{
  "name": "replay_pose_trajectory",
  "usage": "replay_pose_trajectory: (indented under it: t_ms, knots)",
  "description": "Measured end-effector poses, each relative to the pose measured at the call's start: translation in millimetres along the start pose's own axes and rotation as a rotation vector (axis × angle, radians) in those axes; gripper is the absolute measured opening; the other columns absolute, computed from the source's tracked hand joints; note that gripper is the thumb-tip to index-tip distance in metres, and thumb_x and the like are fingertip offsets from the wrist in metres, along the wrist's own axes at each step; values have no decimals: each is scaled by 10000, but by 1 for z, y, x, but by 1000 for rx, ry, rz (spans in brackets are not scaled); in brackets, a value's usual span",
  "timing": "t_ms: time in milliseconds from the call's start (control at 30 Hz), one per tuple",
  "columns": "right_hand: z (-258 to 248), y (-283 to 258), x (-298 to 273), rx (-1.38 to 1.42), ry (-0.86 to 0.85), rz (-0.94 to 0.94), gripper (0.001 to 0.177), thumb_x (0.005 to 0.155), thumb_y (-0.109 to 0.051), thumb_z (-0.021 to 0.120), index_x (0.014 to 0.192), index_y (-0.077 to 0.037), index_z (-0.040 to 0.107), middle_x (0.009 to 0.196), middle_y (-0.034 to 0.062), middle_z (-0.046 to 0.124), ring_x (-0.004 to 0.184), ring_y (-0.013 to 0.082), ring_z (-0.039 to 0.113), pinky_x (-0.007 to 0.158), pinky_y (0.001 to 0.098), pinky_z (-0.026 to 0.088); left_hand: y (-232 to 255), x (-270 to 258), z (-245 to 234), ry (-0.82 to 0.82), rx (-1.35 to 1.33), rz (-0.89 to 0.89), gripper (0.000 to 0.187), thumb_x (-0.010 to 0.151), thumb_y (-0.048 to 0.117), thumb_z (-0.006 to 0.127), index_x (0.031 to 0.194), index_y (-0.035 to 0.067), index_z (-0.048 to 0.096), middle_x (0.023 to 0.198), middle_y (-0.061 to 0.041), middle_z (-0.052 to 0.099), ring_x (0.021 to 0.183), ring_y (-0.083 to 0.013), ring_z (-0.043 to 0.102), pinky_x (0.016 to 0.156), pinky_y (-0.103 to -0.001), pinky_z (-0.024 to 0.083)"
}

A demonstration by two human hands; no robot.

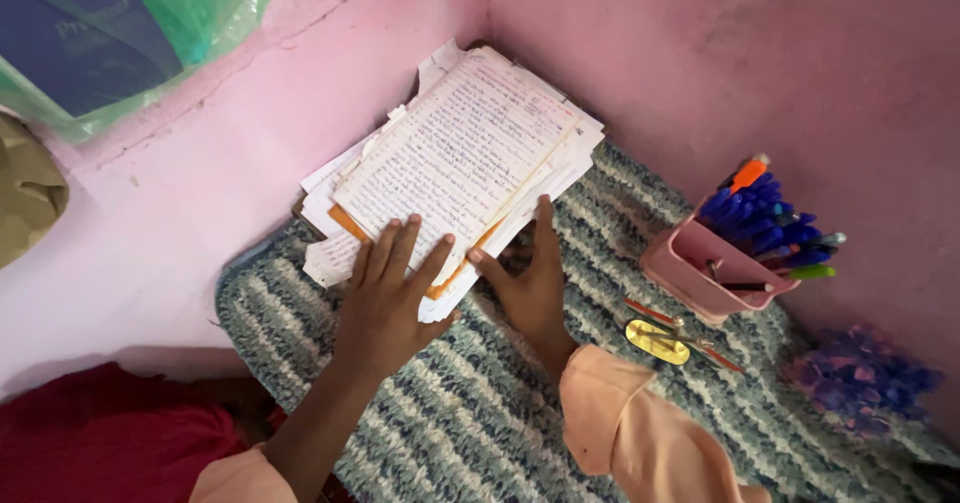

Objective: The person organizes a stack of handwritten papers and a dictionary on a desk. They move the items from a bed to the desk, align the edges, and place them in a neat pile. The person also handles a remote control and a pen holder during the process.

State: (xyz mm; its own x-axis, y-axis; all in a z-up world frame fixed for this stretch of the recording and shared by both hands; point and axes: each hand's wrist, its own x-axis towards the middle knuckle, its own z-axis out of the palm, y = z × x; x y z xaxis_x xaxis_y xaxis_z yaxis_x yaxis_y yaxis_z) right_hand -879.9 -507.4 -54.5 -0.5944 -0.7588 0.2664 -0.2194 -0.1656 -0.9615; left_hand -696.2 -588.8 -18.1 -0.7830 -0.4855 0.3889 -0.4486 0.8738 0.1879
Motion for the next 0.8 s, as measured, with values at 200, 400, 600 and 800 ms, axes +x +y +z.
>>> replay_pose_trajectory:
  t_ms: [200,400,600,800]
  knots:
    - [4,-7,-12,-226,5,39,1126,751,-269,916,1591,25,226,1388,194,480,1041,233,659,775,337,618,-13,8,-3,4,-43,41,916,736,421,848,1531,238,432,1574,-223,378,1453,-445,347,1156,-598,320]
    - [0,-8,-14,-327,-8,-90,1104,758,-276,931,1570,23,244,1472,217,319,1105,250,642,810,323,634,-10,9,-3,-10,-35,41,932,725,398,862,1528,204,430,1564,-240,371,1448,-458,345,1153,-613,306]
    - [1,-4,-18,-283,-3,-92,1005,819,-167,847,1591,16,230,1518,214,353,1084,245,647,774,318,620,-9,9,-3,-18,-47,51,966,682,362,877,1527,235,428,1568,-217,384,1436,-448,375,1142,-597,340]
    - [0,-1,-20,-289,14,-83,886,836,-69,744,1580,11,270,1483,213,416,1107,262,630,841,350,610,-5,9,0,14,8,68,945,715,364,875,1544,252,434,1583,-207,390,1449,-424,380,1153,-572,351]
